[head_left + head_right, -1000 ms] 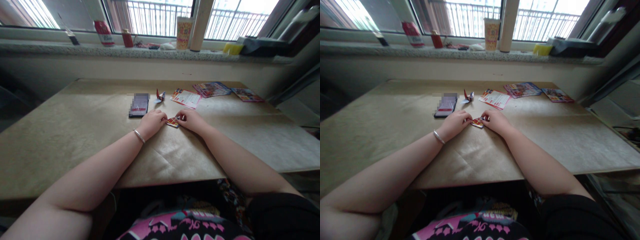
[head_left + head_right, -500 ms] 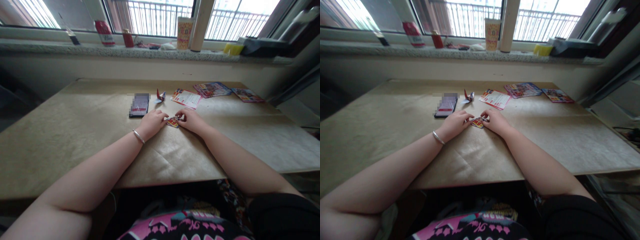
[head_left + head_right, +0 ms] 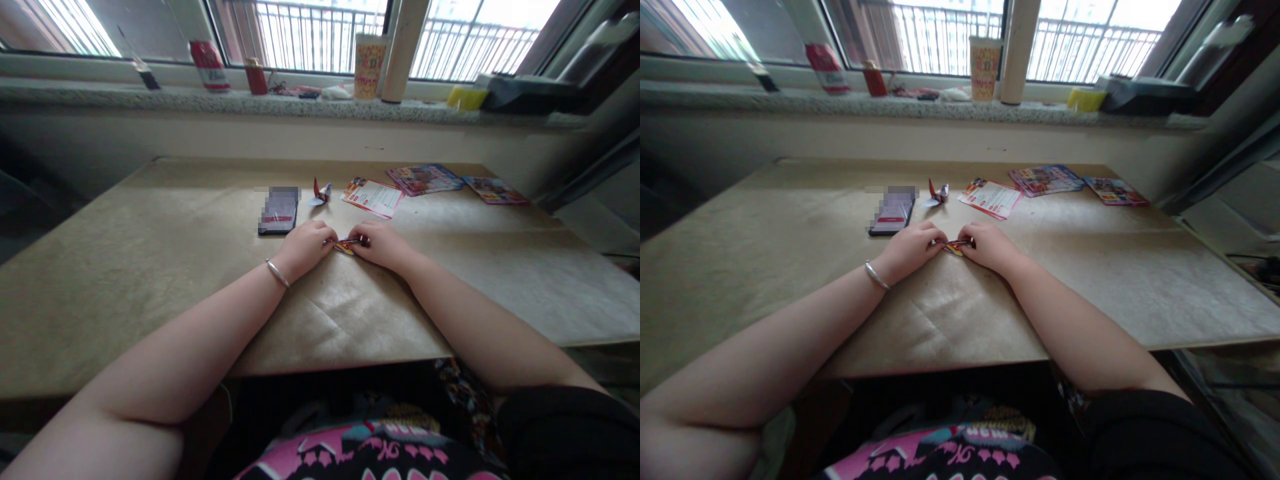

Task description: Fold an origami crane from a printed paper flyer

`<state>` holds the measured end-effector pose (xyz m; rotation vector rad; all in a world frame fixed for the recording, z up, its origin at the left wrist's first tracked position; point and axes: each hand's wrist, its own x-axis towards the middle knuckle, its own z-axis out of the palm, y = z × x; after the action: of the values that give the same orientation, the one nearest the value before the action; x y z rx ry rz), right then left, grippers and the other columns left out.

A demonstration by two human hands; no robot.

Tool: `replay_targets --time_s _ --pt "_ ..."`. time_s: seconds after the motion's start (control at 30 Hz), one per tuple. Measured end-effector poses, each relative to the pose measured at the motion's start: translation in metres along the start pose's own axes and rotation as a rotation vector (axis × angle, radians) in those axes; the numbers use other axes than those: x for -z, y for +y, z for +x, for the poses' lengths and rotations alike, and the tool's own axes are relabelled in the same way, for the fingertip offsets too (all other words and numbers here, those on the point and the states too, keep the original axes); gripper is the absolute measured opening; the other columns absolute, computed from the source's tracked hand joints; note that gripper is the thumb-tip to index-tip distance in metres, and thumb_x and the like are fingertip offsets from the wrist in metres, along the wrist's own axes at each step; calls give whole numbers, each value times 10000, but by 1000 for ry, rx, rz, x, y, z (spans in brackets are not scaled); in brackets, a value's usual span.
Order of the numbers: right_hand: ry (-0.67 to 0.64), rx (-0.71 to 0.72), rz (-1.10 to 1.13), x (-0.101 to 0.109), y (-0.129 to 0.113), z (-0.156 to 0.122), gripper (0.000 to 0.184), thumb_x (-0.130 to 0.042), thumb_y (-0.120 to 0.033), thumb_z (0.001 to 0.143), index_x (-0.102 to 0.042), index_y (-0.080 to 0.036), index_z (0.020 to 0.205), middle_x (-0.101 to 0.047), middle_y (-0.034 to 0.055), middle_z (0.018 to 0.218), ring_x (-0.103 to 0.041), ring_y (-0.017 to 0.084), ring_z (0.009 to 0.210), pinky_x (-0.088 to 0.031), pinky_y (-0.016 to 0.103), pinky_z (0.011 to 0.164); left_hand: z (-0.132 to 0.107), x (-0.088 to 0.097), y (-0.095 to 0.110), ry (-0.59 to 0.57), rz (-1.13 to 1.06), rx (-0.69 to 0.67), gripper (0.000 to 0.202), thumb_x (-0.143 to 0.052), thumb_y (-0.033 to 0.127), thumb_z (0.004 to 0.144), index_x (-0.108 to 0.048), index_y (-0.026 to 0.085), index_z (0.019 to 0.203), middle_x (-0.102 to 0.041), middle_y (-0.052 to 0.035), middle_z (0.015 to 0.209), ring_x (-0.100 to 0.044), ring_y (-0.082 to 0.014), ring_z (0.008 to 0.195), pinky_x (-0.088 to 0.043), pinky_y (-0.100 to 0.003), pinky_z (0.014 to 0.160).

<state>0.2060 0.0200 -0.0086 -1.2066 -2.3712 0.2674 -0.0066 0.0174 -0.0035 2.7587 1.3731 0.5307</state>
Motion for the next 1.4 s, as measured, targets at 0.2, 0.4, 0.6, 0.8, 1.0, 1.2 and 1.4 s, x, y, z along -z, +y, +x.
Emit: replay_targets --time_s 0.2,0.4,0.6,0.8,1.0,1.2,1.4 --pt "-21 -4 -121 1 -10 2 120 -595 -214 842 -705 -170 862 -674 78 882 -591 177 820 -418 271 741 0 1 1 -5 76 -2 200 -527 261 902 -709 184 930 -678 -72 957 -621 -214 917 -485 -315 822" --pt "-28 -34 -129 0 -7 2 131 -579 -194 834 -702 -166 871 -674 74 881 -590 172 801 -421 261 731 -2 6 1 -48 130 42 202 -515 256 903 -706 192 920 -690 -73 935 -626 -225 918 -477 -324 825" --pt "-51 -25 -150 0 -4 4 138 -572 -197 838 -705 -176 870 -675 72 883 -595 173 802 -416 264 730 1 9 2 -77 183 47 199 -521 253 893 -712 196 892 -697 -76 933 -637 -234 905 -467 -321 765" --pt "-85 -88 -138 7 -3 3 113 -611 -234 828 -705 -173 841 -674 63 836 -579 157 743 -403 255 678 -1 15 4 -94 165 74 215 -524 266 898 -731 211 909 -700 -67 936 -642 -224 891 -463 -312 755" --pt "-145 -139 -224 16 -4 2 119 -613 -258 830 -704 -182 833 -692 68 844 -584 170 742 -373 269 631 -3 13 2 -81 196 80 204 -547 298 898 -722 193 910 -700 -73 933 -640 -227 898 -469 -312 765" --pt "-176 -208 -198 20 -1 2 110 -626 -283 821 -710 -212 822 -712 43 832 -591 161 706 -376 267 599 -2 13 1 -84 214 77 217 -528 293 902 -719 189 898 -699 -73 926 -646 -233 883 -468 -318 737" --pt "-216 -219 -245 27 -1 0 128 -628 -300 834 -714 -209 808 -724 66 854 -606 185 730 -366 281 580 -3 14 2 -80 211 90 211 -542 314 906 -714 191 909 -701 -76 927 -647 -235 891 -451 -317 726"
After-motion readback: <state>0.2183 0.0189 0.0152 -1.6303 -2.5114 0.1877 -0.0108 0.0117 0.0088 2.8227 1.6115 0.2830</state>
